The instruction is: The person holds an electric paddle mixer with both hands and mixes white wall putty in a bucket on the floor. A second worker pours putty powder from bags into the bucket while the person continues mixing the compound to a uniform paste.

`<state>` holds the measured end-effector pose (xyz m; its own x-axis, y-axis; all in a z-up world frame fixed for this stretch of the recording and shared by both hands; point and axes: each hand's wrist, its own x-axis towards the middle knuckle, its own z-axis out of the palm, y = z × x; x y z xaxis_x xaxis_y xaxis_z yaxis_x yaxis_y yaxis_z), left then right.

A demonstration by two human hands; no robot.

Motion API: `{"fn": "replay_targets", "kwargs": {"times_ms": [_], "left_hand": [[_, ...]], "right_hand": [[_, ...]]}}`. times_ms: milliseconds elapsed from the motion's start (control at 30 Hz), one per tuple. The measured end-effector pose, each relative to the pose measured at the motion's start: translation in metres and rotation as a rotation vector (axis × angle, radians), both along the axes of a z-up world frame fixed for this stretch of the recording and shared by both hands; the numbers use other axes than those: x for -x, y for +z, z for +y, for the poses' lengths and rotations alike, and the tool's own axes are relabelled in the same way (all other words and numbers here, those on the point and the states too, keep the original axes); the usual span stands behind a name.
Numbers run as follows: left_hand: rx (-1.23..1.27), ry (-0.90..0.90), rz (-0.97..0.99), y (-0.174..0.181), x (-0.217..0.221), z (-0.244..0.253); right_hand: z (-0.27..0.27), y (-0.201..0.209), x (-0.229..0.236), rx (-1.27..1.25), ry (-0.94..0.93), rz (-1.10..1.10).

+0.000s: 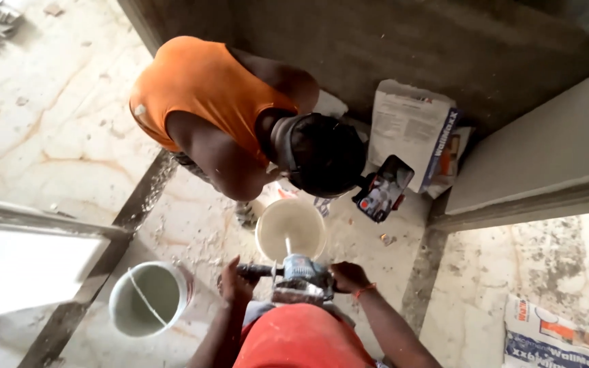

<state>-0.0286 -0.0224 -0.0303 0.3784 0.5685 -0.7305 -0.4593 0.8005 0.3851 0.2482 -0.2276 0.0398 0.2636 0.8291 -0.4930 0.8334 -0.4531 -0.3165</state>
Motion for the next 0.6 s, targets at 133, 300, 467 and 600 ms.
{"fn": "replay_targets", "kwargs": {"times_ms": [133, 300, 467, 600], "left_hand": [[0.196, -0.092, -0.024, -0.018, -0.014, 0.01], [0.166, -0.155, -0.026, 0.026, -0.03, 0.006], [0.138, -0.172, 0.003, 0.037, -0.033, 0.002], [0.136, -0.098, 0.049, 0.007, -0.021, 0.005]], "right_hand": [[-0.016, -0.016, -0.006, 0.059, -0.03, -0.08], [-0.033, 0.005, -0.004, 0.092, -0.098, -0.076], [-0.045, -0.007, 0.001, 0.104, -0.143, -0.057], [-0.04, -0.037, 0.002, -0.001, -0.118, -0.077]]}}
